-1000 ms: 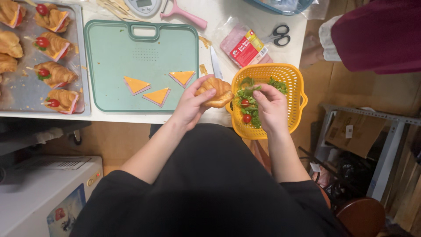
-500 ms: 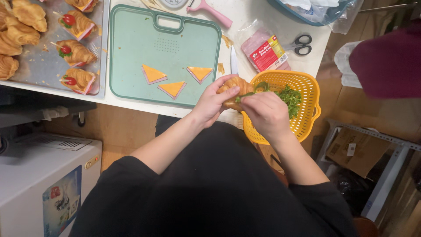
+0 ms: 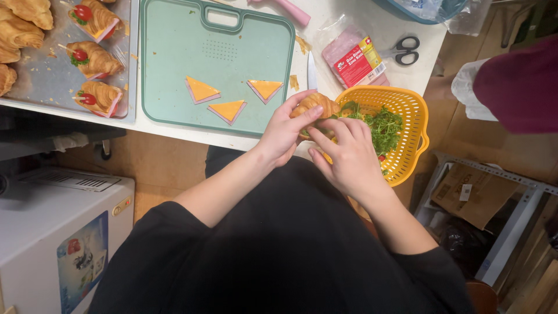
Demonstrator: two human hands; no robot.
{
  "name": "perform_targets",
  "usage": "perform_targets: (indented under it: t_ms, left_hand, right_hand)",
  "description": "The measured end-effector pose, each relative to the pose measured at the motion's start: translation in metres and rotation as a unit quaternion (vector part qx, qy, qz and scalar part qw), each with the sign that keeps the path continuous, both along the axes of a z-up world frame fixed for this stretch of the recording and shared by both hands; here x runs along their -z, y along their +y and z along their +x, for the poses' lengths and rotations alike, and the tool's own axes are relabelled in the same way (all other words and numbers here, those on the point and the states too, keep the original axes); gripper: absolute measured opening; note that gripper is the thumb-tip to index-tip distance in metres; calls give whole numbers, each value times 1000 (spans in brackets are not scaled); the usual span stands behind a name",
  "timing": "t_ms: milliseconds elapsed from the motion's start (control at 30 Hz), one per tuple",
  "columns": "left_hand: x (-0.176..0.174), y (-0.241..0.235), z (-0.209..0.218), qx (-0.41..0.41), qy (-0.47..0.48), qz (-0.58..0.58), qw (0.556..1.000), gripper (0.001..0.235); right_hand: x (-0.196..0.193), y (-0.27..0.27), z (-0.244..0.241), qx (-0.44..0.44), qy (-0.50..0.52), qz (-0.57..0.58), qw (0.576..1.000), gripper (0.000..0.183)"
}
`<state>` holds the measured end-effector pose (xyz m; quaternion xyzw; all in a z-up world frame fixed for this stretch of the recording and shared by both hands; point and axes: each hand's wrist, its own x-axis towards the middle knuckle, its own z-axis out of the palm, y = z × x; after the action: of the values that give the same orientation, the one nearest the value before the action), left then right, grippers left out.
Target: The person assembles croissant sandwiches by placing lettuce, tomato slices, and cheese into split croissants, then securing them with toothpicks. The finished sandwiches are placed on a metal tray.
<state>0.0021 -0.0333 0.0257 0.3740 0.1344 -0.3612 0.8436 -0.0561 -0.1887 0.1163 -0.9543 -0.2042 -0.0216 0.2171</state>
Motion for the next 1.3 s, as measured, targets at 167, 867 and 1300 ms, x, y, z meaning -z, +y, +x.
perform_targets:
  t_ms: [167, 867, 1300]
  left_hand:
    - [-3, 0, 1, 0, -10, 3, 1000, 61]
    - [-9, 1, 0, 18, -23, -23, 999, 60]
    - [-2, 14, -3, -11, -13, -1, 1000, 60]
  right_hand:
    - [3, -4, -6, 21, 17, 62, 998, 43]
    - [11, -17, -20, 35, -9, 48, 998, 62]
    - [24, -2, -14, 40, -7, 34, 999, 57]
